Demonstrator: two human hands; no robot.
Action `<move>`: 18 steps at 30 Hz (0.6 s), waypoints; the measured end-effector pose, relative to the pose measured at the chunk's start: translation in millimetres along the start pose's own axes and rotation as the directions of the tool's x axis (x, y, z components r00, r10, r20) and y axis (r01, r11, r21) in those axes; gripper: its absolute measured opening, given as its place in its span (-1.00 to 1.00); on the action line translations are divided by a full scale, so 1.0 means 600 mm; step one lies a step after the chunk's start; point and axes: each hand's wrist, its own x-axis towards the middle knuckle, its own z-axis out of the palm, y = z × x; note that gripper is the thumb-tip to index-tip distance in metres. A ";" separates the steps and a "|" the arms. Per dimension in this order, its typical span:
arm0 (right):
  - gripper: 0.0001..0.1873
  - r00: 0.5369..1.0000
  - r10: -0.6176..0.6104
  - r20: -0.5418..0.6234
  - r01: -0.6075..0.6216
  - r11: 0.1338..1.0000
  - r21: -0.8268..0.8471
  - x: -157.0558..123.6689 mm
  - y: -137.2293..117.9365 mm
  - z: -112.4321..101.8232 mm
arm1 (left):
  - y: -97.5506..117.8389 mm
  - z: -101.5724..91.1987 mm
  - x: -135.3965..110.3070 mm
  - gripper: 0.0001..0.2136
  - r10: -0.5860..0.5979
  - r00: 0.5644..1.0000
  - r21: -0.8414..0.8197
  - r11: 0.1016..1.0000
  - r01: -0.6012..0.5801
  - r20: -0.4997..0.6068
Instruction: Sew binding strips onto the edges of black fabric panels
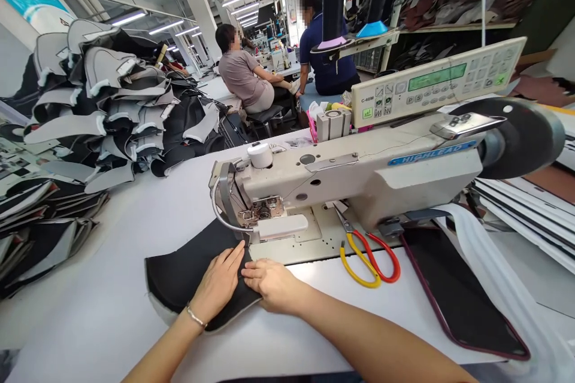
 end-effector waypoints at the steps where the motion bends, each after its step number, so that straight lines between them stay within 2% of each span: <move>1: -0.52 1.000 0.002 0.004 -0.002 1.000 -0.006 0.001 0.000 -0.001 | 0.002 0.001 0.001 -0.50 -0.007 1.000 -0.001 1.000 0.007 -0.003; 5: -0.56 0.999 0.043 0.009 -0.043 0.999 -0.032 0.009 0.014 -0.010 | 0.009 0.008 0.012 -0.51 -0.074 0.997 0.005 0.997 0.074 -0.024; 9: -0.57 0.994 0.108 -0.027 -0.109 0.993 -0.040 0.010 0.045 -0.029 | 0.015 0.017 0.045 -0.52 -0.146 0.987 0.009 0.989 0.146 -0.062; 13: -0.54 0.996 0.086 -0.010 -0.086 0.996 -0.005 0.003 0.056 -0.051 | 0.023 0.021 0.065 -0.55 -0.135 0.988 0.015 0.991 0.137 -0.080; 18: -0.59 0.997 0.067 0.025 -0.066 0.997 -0.051 -0.005 0.038 -0.070 | 0.037 0.009 0.058 -0.60 -0.112 0.994 -0.040 0.993 0.111 -0.021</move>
